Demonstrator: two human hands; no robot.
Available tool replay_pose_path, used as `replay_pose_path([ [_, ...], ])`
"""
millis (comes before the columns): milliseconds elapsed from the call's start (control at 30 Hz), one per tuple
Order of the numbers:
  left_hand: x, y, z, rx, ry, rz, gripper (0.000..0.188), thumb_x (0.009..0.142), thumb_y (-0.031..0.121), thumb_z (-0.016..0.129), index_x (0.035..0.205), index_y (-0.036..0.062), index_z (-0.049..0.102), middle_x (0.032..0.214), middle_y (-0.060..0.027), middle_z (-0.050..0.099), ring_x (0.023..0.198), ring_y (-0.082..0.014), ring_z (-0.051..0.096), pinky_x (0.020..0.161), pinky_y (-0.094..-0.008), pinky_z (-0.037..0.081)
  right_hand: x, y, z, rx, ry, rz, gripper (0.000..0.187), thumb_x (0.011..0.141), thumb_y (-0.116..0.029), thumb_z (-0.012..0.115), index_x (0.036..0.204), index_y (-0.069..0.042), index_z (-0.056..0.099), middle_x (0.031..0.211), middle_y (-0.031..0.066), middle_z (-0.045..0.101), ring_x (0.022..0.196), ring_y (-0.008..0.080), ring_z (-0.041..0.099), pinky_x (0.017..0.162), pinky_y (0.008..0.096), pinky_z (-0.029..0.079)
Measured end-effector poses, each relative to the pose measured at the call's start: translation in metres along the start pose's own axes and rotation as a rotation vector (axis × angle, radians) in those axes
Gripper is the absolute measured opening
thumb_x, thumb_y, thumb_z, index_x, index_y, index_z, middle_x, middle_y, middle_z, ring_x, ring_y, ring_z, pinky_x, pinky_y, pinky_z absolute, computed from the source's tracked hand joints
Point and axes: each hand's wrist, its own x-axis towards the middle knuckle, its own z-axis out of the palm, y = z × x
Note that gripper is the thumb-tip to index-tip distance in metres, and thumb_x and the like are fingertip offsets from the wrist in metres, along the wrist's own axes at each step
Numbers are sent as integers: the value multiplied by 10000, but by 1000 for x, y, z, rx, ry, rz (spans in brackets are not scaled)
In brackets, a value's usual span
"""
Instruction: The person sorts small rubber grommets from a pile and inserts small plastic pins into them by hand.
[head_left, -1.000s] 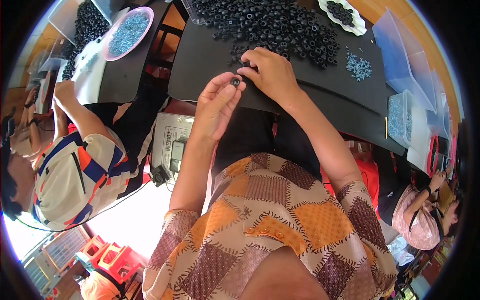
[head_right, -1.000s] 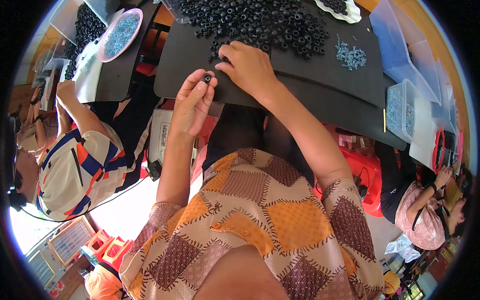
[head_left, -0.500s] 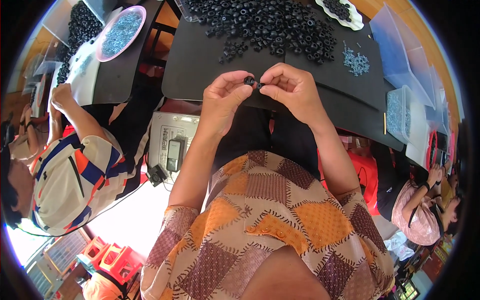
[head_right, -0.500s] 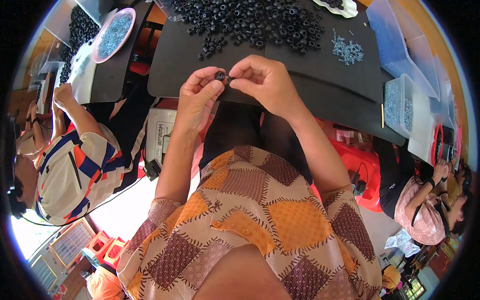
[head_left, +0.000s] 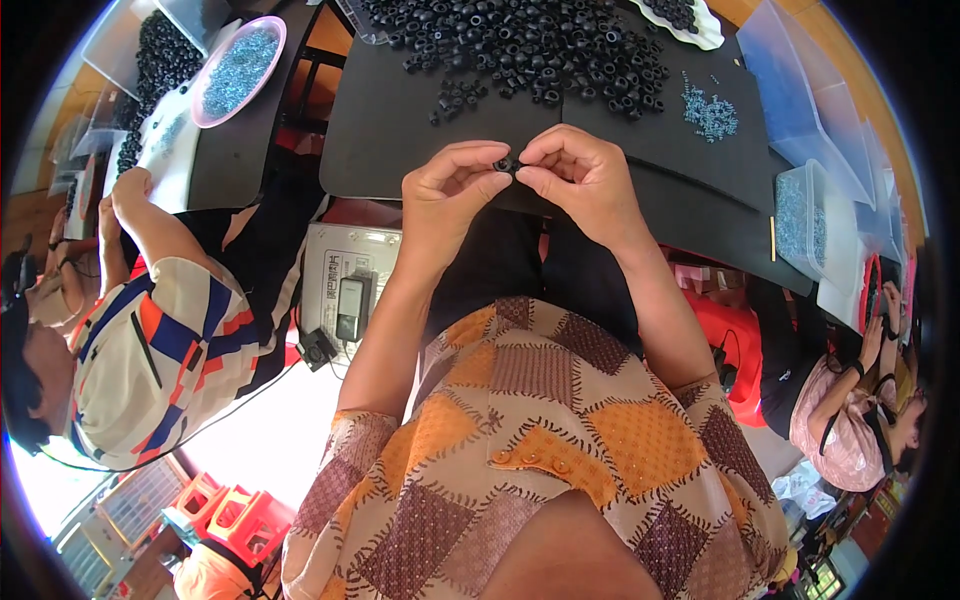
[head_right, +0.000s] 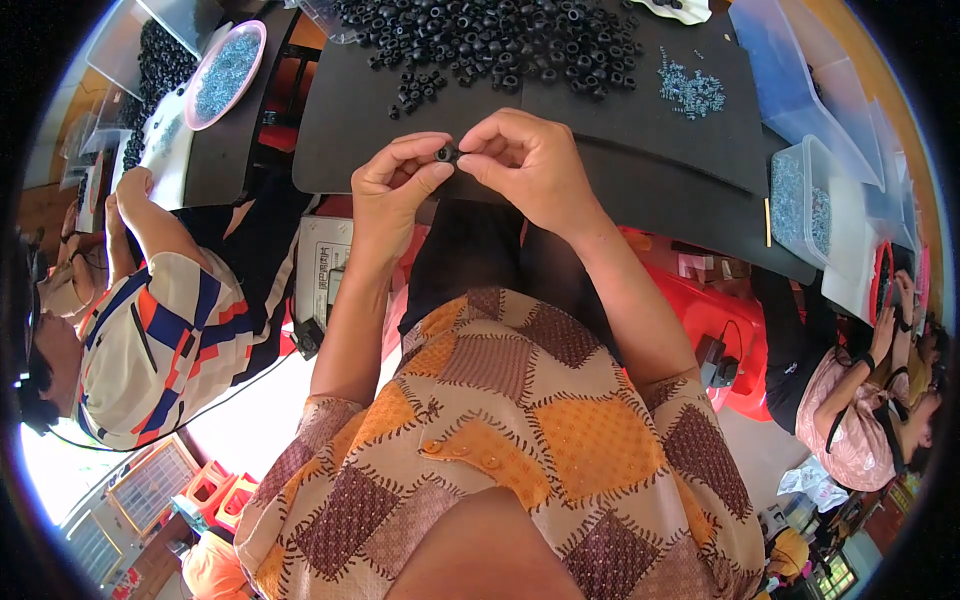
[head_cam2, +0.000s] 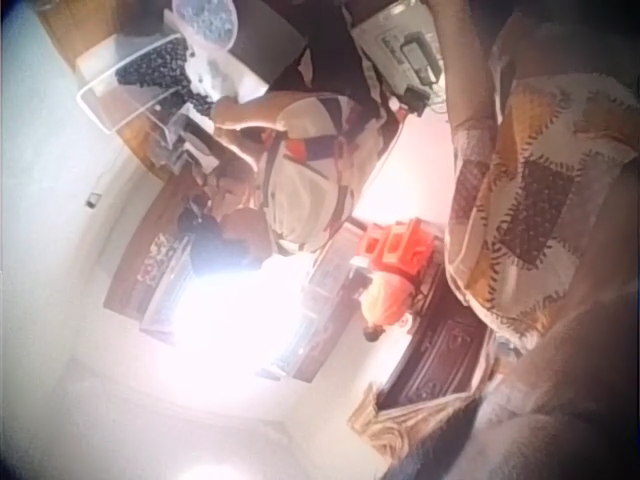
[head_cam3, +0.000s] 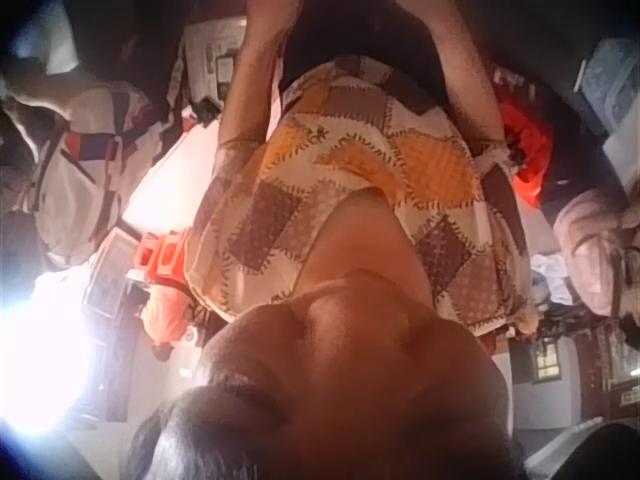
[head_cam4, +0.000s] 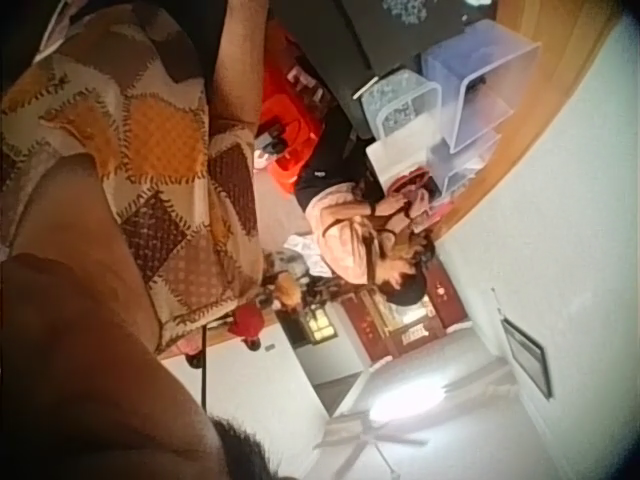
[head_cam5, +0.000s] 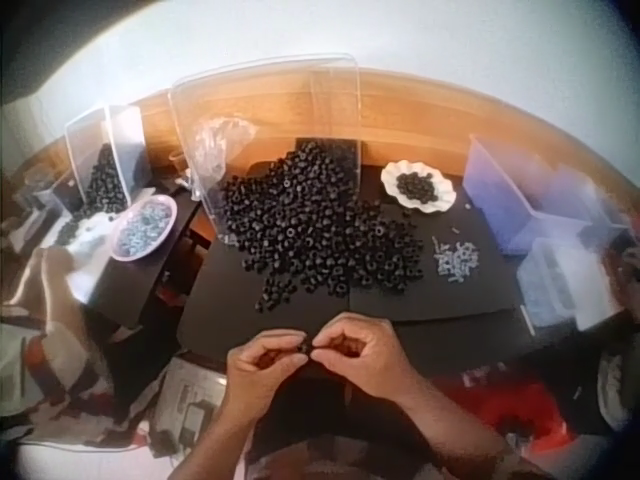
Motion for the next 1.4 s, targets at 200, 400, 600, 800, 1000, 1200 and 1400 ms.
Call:
replay_pose_path([
  [200, 1, -3, 0, -115, 47, -61, 294, 850, -115, 719, 1126, -13, 713, 1169, -92, 693, 974, -112, 645, 898, -248, 535, 1, -2, -1, -75, 30, -59, 110, 856, 25, 752, 948, 30, 691, 899, 28, 659, 798, 76, 657, 699, 221, 549],
  [400, 0, -2, 1, -106, 40, -80, 291, 853, -118, 714, 1126, -17, 711, 1170, -92, 692, 1010, -130, 656, 906, -256, 539, 3, 0, 1, -94, 13, -30, 115, 847, 22, 757, 941, 26, 690, 885, 33, 656, 788, 77, 653, 691, 226, 547],
  [600, 2, 3, 2, 84, 4, 1, 270, 854, -116, 712, 1106, -19, 718, 1188, -117, 680, 1052, -158, 664, 912, -269, 546, -2, 3, 2, -69, 29, -16, 98, 861, 66, 726, 937, 33, 674, 937, 31, 637, 837, 71, 644, 724, 218, 541],
  [800, 4, 4, 4, 111, 3, 22, 257, 848, -129, 708, 1076, -13, 733, 1172, -119, 679, 1052, -166, 666, 912, -276, 554, -4, 8, 3, -3, 49, -44, 92, 866, 96, 708, 925, 37, 670, 979, 32, 621, 860, 76, 646, 749, 212, 541],
  [1000, 4, 8, 6, 149, -24, 35, 245, 848, -128, 707, 1063, -14, 739, 1184, -122, 672, 1072, -171, 661, 911, -278, 563, -4, 12, 3, 37, 71, -42, 79, 860, 78, 725, 910, 39, 676, 941, 26, 627, 842, 81, 658, 742, 219, 550],
  [1200, 4, 6, 5, 134, -7, 22, 248, 854, -119, 709, 1081, -23, 729, 1166, -115, 685, 1032, -166, 675, 896, -275, 567, -5, 15, 4, 57, 67, -15, 80, 869, 51, 734, 921, 28, 677, 916, 26, 657, 843, 85, 671, 744, 222, 552],
  [1400, 5, -1, 2, 60, 16, -16, 280, 864, -102, 716, 1132, -21, 711, 1126, -84, 711, 976, -130, 683, 876, -253, 558, -5, 17, 5, 113, 81, 59, 82, 884, 15, 745, 933, 14, 678, 883, 25, 704, 841, 85, 681, 755, 229, 561],
])
